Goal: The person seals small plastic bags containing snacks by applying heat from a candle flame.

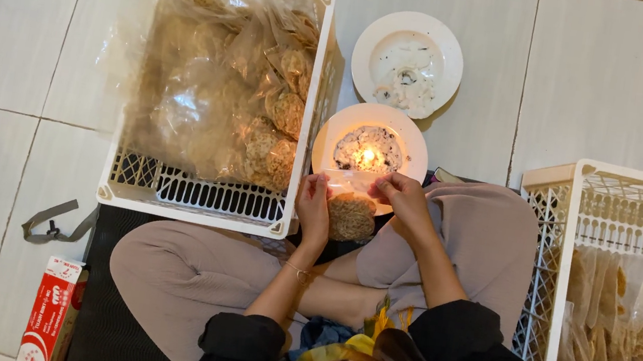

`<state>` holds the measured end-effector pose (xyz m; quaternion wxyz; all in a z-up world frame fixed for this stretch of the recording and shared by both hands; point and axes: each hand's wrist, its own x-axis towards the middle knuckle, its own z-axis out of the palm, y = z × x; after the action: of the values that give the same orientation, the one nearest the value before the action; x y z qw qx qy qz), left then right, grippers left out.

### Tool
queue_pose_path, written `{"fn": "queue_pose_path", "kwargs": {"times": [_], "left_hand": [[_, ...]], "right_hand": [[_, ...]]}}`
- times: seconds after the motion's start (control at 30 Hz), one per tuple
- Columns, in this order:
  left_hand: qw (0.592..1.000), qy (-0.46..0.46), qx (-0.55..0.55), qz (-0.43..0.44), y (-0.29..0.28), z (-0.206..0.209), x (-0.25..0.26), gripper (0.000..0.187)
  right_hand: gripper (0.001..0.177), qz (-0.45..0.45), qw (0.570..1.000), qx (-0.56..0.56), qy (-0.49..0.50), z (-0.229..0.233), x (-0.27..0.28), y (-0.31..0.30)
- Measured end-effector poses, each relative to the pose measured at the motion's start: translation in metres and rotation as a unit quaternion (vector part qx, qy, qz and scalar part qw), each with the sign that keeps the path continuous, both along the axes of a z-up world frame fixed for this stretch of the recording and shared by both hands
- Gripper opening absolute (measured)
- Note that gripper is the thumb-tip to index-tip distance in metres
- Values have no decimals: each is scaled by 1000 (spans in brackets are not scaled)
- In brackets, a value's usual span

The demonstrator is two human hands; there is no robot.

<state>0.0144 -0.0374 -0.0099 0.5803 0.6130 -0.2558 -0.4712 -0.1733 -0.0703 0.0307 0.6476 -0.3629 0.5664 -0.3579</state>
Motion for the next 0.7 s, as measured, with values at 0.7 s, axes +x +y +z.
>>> {"fn": "queue_pose_path", "kwargs": {"times": [0.7], "left_hand": [[985, -159, 65, 10, -40, -14, -3, 31]], "right_hand": [[17, -45, 992, 115, 1, -14, 21, -30]]}}
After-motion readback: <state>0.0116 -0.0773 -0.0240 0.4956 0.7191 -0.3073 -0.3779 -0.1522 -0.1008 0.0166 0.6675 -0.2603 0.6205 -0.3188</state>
